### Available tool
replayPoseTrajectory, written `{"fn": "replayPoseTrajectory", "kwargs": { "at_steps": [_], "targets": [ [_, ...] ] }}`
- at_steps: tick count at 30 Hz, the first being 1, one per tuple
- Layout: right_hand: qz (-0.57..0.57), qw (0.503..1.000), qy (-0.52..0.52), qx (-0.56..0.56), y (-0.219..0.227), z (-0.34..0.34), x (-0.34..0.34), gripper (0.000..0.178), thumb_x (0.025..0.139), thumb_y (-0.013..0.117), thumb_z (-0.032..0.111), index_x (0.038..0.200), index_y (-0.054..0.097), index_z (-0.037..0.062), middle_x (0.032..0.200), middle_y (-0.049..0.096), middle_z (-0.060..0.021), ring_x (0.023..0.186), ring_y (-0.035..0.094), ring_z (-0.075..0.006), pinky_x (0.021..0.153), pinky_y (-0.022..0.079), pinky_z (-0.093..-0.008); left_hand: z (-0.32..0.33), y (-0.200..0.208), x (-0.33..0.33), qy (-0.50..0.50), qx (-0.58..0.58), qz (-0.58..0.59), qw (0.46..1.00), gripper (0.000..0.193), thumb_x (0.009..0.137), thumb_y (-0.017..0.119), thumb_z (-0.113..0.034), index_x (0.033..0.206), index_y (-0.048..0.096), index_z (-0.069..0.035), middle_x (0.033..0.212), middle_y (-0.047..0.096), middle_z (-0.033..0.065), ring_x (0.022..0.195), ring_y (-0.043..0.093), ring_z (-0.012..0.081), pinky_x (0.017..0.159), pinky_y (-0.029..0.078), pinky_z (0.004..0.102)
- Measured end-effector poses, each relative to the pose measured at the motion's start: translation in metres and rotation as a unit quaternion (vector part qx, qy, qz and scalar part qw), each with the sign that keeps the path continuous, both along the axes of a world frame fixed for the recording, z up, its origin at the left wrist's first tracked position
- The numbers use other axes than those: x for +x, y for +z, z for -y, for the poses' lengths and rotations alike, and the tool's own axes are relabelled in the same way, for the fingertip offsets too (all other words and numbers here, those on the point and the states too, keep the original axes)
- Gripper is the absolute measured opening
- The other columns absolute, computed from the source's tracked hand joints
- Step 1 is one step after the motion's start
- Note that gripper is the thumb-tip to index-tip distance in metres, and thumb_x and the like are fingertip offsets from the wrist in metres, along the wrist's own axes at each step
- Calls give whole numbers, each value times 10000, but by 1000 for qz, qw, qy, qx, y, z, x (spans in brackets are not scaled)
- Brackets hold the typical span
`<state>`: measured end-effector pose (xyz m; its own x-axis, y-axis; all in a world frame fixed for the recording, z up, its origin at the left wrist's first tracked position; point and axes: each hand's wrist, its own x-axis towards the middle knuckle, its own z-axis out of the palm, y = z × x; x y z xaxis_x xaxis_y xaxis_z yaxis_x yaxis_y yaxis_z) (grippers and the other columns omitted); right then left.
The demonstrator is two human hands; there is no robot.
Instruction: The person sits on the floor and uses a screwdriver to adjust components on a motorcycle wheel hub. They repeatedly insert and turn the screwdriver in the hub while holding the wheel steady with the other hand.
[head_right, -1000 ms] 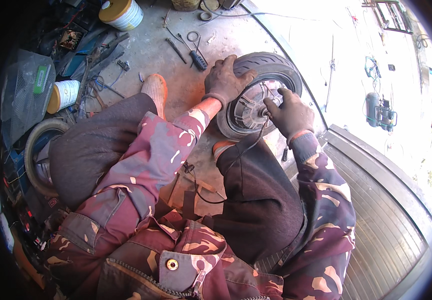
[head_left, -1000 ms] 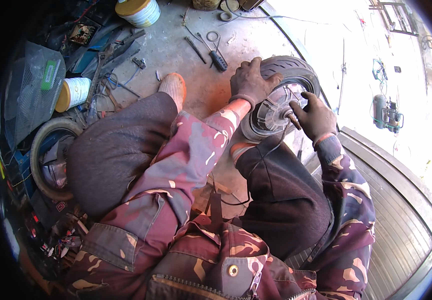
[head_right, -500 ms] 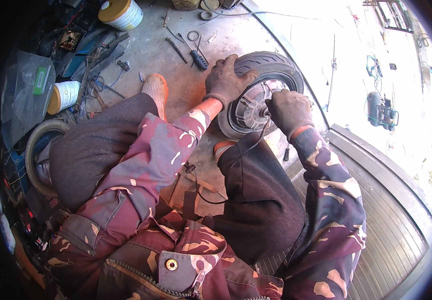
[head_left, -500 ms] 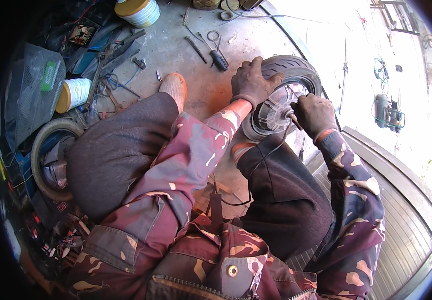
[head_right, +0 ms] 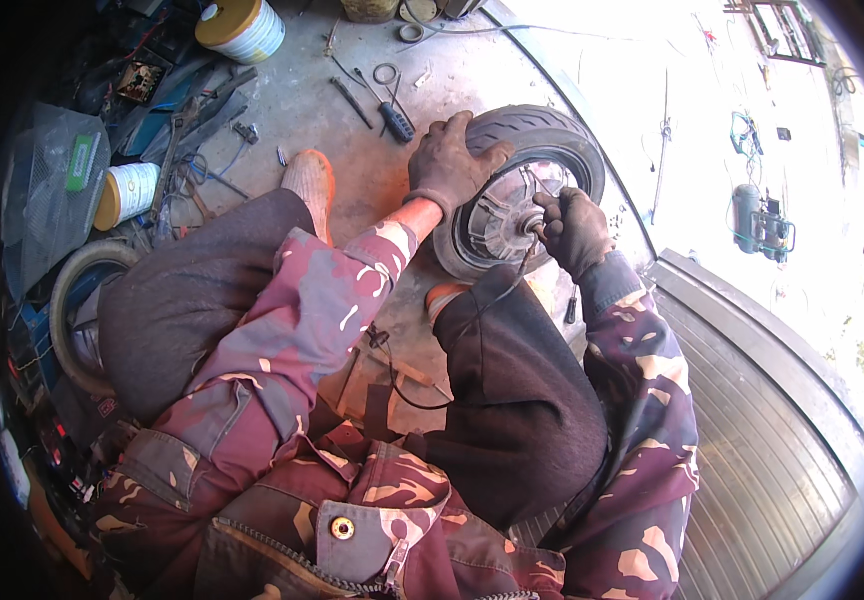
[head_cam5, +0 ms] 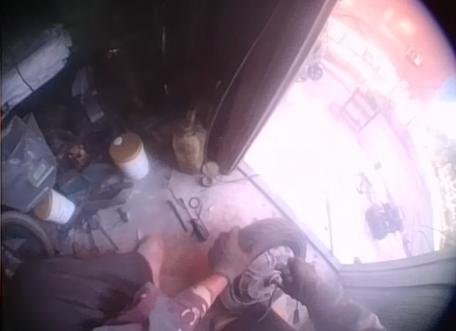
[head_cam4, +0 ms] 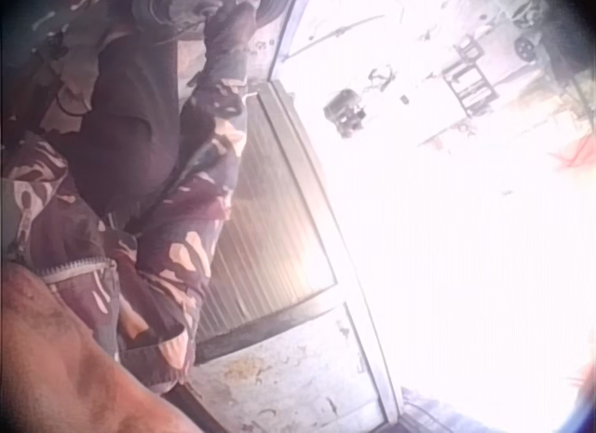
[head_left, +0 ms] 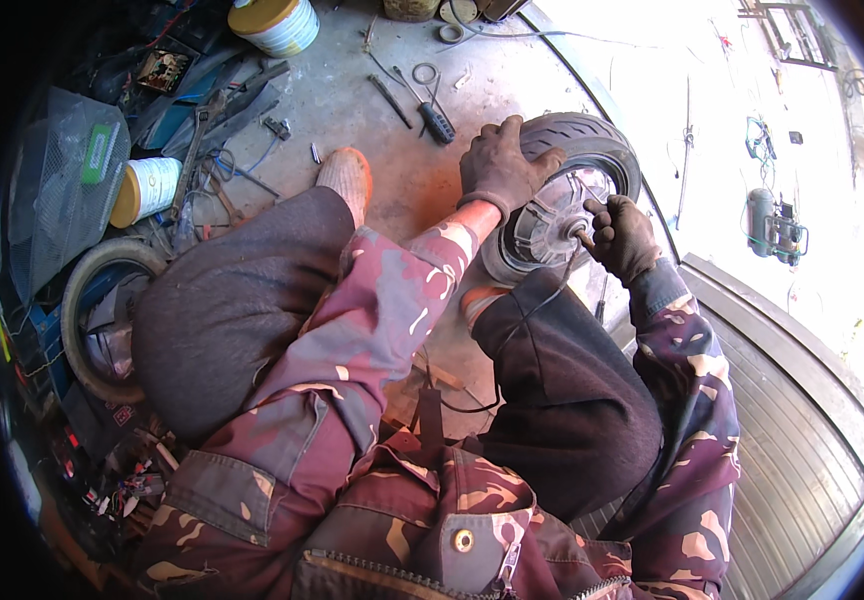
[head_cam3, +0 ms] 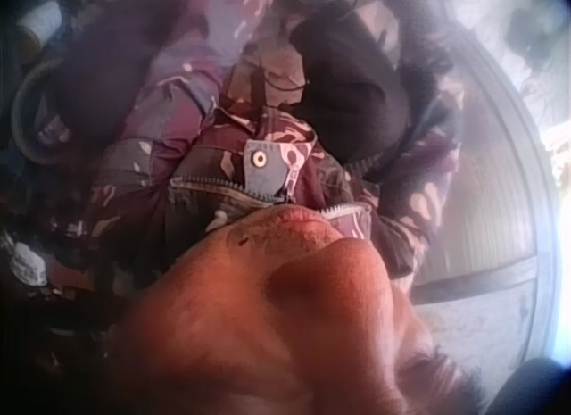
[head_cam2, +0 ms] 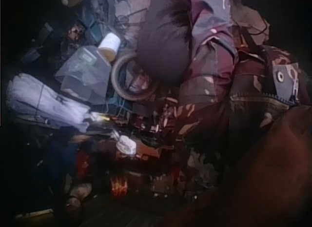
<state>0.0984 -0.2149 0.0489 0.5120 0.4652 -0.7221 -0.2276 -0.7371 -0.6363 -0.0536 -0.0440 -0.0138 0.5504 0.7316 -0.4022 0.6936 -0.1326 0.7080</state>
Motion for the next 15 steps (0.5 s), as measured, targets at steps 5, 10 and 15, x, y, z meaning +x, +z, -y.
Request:
{"fn": "replayPoseTrajectory", "kwargs": {
  "at_steps": [5,10,15],
  "targets": [
    [248,928,144,-237,30,-12,-9,466,1107,576,426,1226,718,-2,1020,790,-190,831,763,-290,712,580,-392,0,-1,-1,0,2,3,1000,927,853,771,-739,1519,566,-128,1392,639,239,1311,637,414,1058,551,495],
    [492,720,450,-194,58,-20,-15,392,1057,627,462,1017,777,102,1050,787,-149,996,768,-348,845,585,-473,0,0,-1,-4,0,3,1000,921,857,770,-733,1522,565,-130,1393,639,239,1315,635,412,1066,546,492],
    [457,722,475,-212,41,-23,-9,318,1068,658,343,977,765,58,887,774,-140,760,751,-321,695,593,-463,0,1,-1,3,3,5,1000,910,861,773,-723,1523,565,-133,1398,638,239,1319,633,411,1072,543,492]
  ]
}}
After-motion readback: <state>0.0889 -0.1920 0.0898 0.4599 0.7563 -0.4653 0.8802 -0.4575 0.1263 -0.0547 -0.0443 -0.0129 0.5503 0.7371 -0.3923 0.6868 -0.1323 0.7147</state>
